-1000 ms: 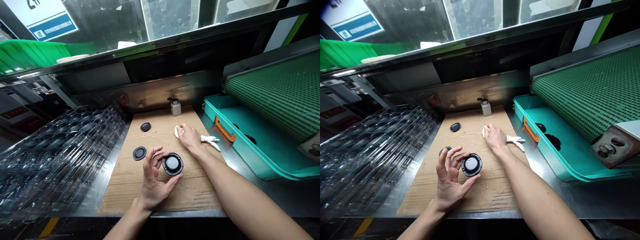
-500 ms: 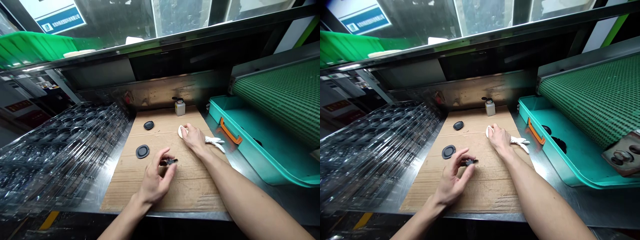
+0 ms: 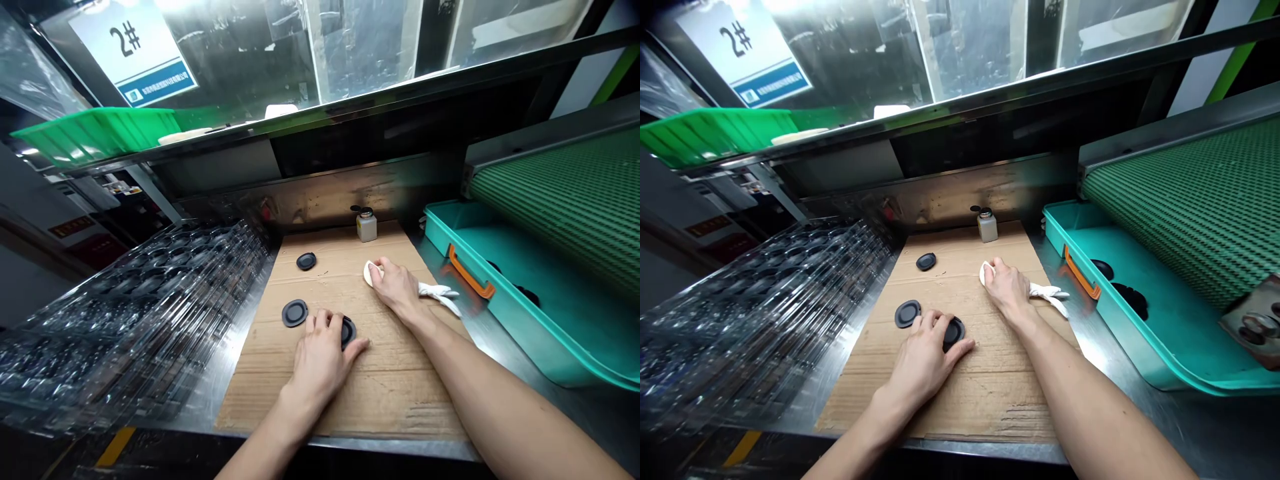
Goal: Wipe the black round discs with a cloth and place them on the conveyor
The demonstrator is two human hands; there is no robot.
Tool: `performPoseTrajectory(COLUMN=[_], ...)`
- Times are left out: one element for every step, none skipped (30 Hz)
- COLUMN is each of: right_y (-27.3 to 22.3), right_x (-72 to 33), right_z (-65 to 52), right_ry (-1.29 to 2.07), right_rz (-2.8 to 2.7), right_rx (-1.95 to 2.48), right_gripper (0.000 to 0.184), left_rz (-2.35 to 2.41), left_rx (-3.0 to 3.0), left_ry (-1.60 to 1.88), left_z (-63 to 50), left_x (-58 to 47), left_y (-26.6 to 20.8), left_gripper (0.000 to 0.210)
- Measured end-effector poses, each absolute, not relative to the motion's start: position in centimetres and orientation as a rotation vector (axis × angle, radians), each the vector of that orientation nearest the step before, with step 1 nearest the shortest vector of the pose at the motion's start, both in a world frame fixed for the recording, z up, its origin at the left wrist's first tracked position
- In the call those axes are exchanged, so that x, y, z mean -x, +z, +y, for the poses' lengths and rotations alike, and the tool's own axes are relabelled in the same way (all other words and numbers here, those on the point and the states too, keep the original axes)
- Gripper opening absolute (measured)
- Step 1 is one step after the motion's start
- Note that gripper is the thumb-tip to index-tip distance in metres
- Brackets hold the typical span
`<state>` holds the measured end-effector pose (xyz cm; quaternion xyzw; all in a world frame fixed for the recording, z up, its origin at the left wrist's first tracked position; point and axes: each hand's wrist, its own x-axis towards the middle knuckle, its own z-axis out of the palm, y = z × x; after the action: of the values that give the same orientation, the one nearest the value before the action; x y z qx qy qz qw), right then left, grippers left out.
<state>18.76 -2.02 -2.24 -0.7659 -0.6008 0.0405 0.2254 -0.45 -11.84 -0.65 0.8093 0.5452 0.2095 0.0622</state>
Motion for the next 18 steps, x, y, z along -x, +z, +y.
performPoseTrajectory(right_y=[-2.3, -2.3, -2.3, -2.2, -2.2, -2.1, -2.0, -1.9, -1.8, -1.7, -1.6, -1.5, -1.5, -1.4, -1.4, -1.3, -1.2, -1.1], right_x=[-18.8, -18.8, -18.8, -18.8, -18.8, -18.8, -18.8, -18.7, -18.7, -18.7, -18.7, -18.6, -18.6, -18.6, -18.6, -18.7, -18.7, -18.7], right_z=[-2.0, -2.0, -2.0, -2.0, -2.1, -2.1, -2.1, -2.2, -2.2, -2.2, -2.2, -2.2, -2.2, -2.2, -2.1, -2.1, -2.2, -2.2], right_ry=[0.112, 0.115, 0.118, 0.123, 0.128, 0.134, 0.142, 0.153, 0.162, 0.173, 0.184, 0.192, 0.197, 0.198, 0.198, 0.200, 0.204, 0.214], right_rz=[-1.660, -1.664, -1.668, -1.671, -1.673, -1.673, -1.671, -1.671, -1.672, -1.674, -1.676, -1.678, -1.677, -1.674, -1.669, -1.666, -1.664, -1.663], right_rx=[2.105, 2.097, 2.089, 2.084, 2.081, 2.081, 2.084, 2.087, 2.087, 2.087, 2.087, 2.086, 2.086, 2.085, 2.084, 2.081, 2.076, 2.070], right_gripper=[0.045, 0.045, 0.045, 0.044, 0.044, 0.043, 0.043, 0.042, 0.042, 0.042, 0.042, 0.042, 0.041, 0.041, 0.040, 0.039, 0.039, 0.038], left_rz=[1.625, 1.576, 1.515, 1.460, 1.431, 1.429, 1.459, 1.510, 1.552, 1.587, 1.607, 1.609, 1.600, 1.577, 1.552, 1.529, 1.512, 1.501], left_rx=[-2.442, -2.436, -2.428, -2.419, -2.406, -2.389, -2.368, -2.333, -2.296, -2.270, -2.253, -2.254, -2.270, -2.297, -2.328, -2.361, -2.392, -2.414], left_ry=[0.617, 0.606, 0.604, 0.606, 0.618, 0.629, 0.632, 0.636, 0.618, 0.597, 0.571, 0.544, 0.521, 0.494, 0.467, 0.440, 0.412, 0.380], left_z=[-11.9, -11.8, -11.6, -11.2, -10.8, -10.2, -9.5, -8.7, -8.0, -7.2, -6.6, -6.0, -5.5, -5.2, -4.9, -4.7, -4.6, -4.5], left_x=[0.5, 0.7, 1.3, 2.1, 3.2, 4.5, 5.9, 7.3, 8.5, 9.5, 10.2, 10.6, 10.7, 10.6, 10.4, 10.2, 10.1, 10.1], left_y=[-0.4, 0.0, 0.4, 0.9, 1.4, 1.8, 2.2, 2.4, 2.6, 2.6, 2.6, 2.4, 2.3, 2.1, 2.0, 1.8, 1.7, 1.6], left_gripper=[0.035, 0.036, 0.039, 0.045, 0.052, 0.058, 0.061, 0.064, 0.067, 0.069, 0.070, 0.070, 0.068, 0.066, 0.064, 0.061, 0.059, 0.058])
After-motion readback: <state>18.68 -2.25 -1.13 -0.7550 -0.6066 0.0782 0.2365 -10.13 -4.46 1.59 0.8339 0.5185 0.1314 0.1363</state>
